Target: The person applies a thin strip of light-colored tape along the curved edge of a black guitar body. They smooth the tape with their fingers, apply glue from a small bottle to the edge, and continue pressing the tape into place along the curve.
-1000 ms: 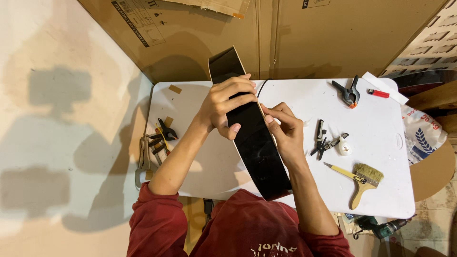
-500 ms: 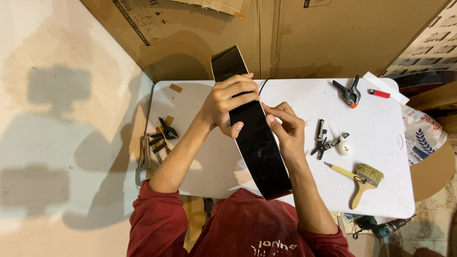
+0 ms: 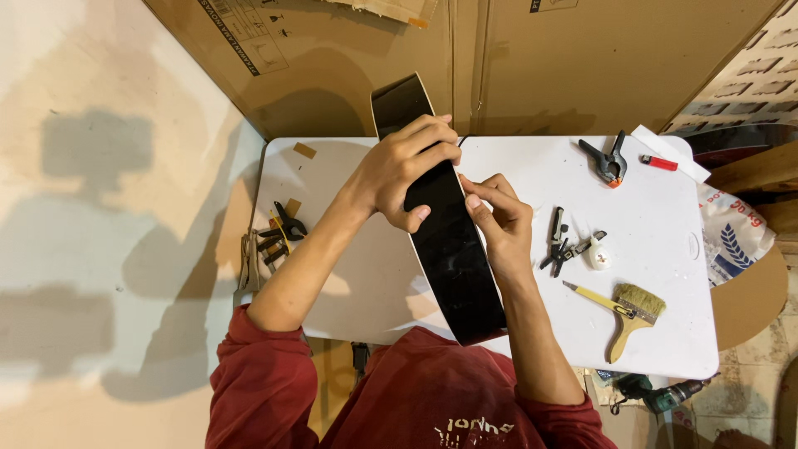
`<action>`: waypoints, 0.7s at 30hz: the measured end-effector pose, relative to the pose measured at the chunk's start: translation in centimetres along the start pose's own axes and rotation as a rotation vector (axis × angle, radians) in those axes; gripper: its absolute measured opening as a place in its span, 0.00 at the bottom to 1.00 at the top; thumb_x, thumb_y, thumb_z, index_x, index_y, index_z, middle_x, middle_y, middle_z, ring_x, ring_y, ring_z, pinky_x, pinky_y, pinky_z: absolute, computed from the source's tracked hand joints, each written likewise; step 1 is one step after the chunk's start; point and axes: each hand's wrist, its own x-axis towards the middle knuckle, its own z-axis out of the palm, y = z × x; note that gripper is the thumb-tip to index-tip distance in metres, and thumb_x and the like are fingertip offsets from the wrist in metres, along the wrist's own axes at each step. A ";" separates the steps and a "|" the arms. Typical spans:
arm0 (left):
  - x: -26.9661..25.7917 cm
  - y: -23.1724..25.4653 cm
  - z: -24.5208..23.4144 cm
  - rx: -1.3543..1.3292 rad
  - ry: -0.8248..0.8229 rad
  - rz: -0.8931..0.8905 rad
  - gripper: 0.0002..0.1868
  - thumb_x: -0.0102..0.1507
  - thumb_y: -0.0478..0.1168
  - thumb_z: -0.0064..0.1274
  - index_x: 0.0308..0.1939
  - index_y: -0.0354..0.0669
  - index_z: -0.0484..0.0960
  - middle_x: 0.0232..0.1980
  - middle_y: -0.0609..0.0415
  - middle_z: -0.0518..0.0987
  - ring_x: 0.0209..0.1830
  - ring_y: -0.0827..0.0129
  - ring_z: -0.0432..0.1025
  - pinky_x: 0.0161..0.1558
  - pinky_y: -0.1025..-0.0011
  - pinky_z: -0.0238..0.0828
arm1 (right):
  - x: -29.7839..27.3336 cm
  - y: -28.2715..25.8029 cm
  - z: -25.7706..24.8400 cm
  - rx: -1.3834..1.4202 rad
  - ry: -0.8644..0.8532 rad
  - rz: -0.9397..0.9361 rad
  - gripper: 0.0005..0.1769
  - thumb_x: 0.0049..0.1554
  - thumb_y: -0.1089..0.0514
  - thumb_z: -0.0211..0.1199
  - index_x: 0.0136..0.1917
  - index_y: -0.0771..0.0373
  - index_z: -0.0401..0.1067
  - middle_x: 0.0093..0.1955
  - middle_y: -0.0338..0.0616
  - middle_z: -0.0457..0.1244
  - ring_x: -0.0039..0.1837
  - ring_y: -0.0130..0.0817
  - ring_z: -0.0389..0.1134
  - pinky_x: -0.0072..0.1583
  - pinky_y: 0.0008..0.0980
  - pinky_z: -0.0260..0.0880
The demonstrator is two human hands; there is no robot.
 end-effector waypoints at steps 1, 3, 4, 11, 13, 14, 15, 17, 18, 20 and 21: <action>-0.1 0.0 0.1 -0.001 -0.002 -0.001 0.34 0.51 0.64 0.41 0.44 0.39 0.78 0.43 0.46 0.72 0.50 0.44 0.73 0.65 0.48 0.69 | -0.1 0.0 -0.1 0.001 0.001 0.002 0.16 0.62 0.62 0.62 0.61 0.71 0.76 0.42 0.46 0.56 0.55 0.34 0.62 0.68 0.48 0.65; -0.1 -0.3 0.2 -0.008 -0.027 0.008 0.35 0.51 0.66 0.41 0.45 0.39 0.77 0.43 0.46 0.71 0.51 0.44 0.73 0.65 0.49 0.69 | -0.2 -0.1 -0.3 -0.024 -0.016 0.020 0.18 0.64 0.59 0.61 0.63 0.71 0.76 0.43 0.47 0.58 0.56 0.35 0.63 0.67 0.46 0.65; -0.1 -0.5 0.1 -0.012 -0.029 0.010 0.35 0.51 0.66 0.41 0.45 0.39 0.77 0.43 0.46 0.71 0.51 0.44 0.73 0.65 0.49 0.69 | -0.1 -1.2 -0.1 -0.026 -0.011 0.021 0.18 0.64 0.59 0.61 0.63 0.71 0.76 0.43 0.47 0.58 0.56 0.35 0.63 0.67 0.46 0.65; 0.5 -1.2 -0.2 -0.037 -0.091 0.049 0.38 0.53 0.67 0.38 0.47 0.36 0.77 0.43 0.44 0.69 0.51 0.42 0.72 0.64 0.46 0.69 | -3.2 0.8 -4.9 0.070 0.132 0.160 0.26 0.66 0.50 0.51 0.60 0.77 0.74 0.48 0.59 0.65 0.61 0.57 0.71 0.63 0.58 0.73; 1.2 -0.7 -1.0 -0.040 -0.095 0.062 0.38 0.54 0.68 0.38 0.47 0.36 0.77 0.44 0.44 0.70 0.51 0.42 0.72 0.65 0.47 0.68 | -4.8 1.7 -7.0 0.064 0.201 0.174 0.26 0.65 0.50 0.52 0.59 0.77 0.74 0.47 0.59 0.66 0.60 0.56 0.72 0.62 0.57 0.74; 1.8 0.2 -1.6 -0.041 -0.133 0.061 0.37 0.60 0.65 0.34 0.46 0.31 0.75 0.44 0.39 0.71 0.51 0.38 0.71 0.63 0.44 0.67 | -5.9 1.7 -7.9 0.076 0.257 0.215 0.21 0.64 0.51 0.54 0.55 0.73 0.75 0.46 0.54 0.67 0.57 0.51 0.73 0.61 0.51 0.77; 2.6 1.0 -2.3 -0.044 -0.172 0.060 0.38 0.65 0.63 0.29 0.46 0.27 0.74 0.45 0.35 0.72 0.51 0.33 0.69 0.61 0.41 0.65 | -7.0 1.7 -8.8 0.088 0.314 0.254 0.17 0.64 0.52 0.56 0.51 0.69 0.77 0.46 0.49 0.69 0.54 0.47 0.75 0.61 0.46 0.80; 3.0 1.0 -2.5 -0.045 -0.173 0.074 0.39 0.65 0.63 0.28 0.46 0.25 0.75 0.46 0.33 0.72 0.49 0.35 0.69 0.62 0.40 0.66 | -9.3 4.2 -10.8 0.098 0.418 0.290 0.16 0.62 0.53 0.58 0.50 0.69 0.76 0.44 0.49 0.68 0.52 0.45 0.74 0.57 0.45 0.80; 3.1 1.1 -2.6 -0.020 -0.165 0.077 0.40 0.66 0.62 0.27 0.46 0.22 0.75 0.46 0.31 0.73 0.47 0.36 0.70 0.62 0.39 0.67 | -10.6 5.5 -11.8 0.115 0.494 0.321 0.15 0.61 0.54 0.59 0.48 0.70 0.76 0.43 0.49 0.68 0.49 0.44 0.74 0.54 0.44 0.80; 3.1 1.1 -2.6 -0.037 -0.175 0.072 0.41 0.66 0.63 0.26 0.46 0.23 0.75 0.47 0.30 0.73 0.48 0.38 0.69 0.64 0.39 0.67 | -12.6 8.0 -12.3 0.133 0.643 0.313 0.14 0.60 0.54 0.59 0.45 0.68 0.75 0.39 0.48 0.67 0.45 0.42 0.72 0.51 0.40 0.79; 3.3 1.1 -2.7 -0.035 -0.180 0.056 0.41 0.66 0.64 0.25 0.45 0.23 0.75 0.47 0.30 0.73 0.49 0.39 0.69 0.66 0.39 0.67 | -13.4 9.2 -12.4 0.158 0.770 0.303 0.13 0.60 0.54 0.59 0.42 0.67 0.74 0.35 0.47 0.66 0.41 0.39 0.70 0.47 0.36 0.77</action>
